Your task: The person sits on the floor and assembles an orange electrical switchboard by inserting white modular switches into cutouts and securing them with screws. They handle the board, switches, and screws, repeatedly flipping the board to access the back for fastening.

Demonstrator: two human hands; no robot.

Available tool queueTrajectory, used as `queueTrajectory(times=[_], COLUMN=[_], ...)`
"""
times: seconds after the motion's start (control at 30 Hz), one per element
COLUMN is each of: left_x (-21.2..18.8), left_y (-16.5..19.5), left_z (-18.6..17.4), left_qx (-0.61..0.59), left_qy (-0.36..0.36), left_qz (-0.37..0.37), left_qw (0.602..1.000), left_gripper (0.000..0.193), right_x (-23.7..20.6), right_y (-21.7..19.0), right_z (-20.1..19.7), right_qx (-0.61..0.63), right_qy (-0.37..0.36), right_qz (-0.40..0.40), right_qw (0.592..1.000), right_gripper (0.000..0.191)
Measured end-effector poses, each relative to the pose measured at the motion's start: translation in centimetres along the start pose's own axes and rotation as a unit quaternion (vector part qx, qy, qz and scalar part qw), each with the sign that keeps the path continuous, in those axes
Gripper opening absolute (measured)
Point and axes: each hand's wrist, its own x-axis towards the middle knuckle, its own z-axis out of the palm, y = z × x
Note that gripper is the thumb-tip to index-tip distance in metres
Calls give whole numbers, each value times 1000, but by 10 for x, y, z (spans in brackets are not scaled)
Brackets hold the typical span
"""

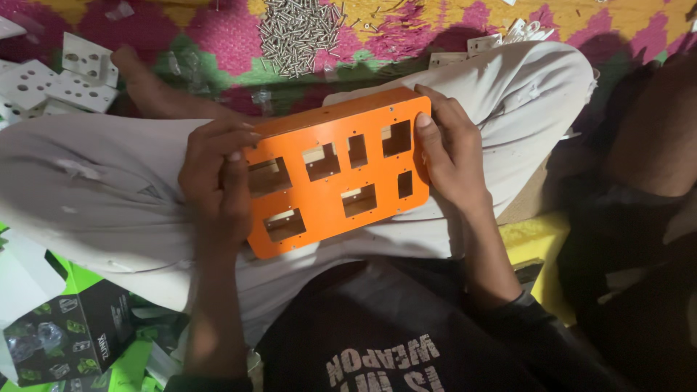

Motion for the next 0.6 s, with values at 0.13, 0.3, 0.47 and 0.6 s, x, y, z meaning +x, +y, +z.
queueTrajectory(times=[0.13, 0.3, 0.47, 0.6], left_x=[2, 0, -4, -5], left_y=[-1, 0, -5, -5], left_z=[-1, -1, -1, -9], left_qx=[-5, 7, -23, -69], left_qy=[-1, 11, 12, -39], left_qz=[21, 20, -14, 6], left_qw=[1000, 1000, 1000, 997], left_gripper=[17, 21, 31, 24], right_x=[2, 2, -2, -9], right_y=[-1, 1, 6, 4], right_z=[1, 2, 2, 2], right_qx=[1, -1, 29, 113], right_qy=[0, -4, -5, -7], right_qz=[43, 31, 50, 122], right_qw=[999, 1000, 998, 986], right_gripper=[40, 39, 40, 44])
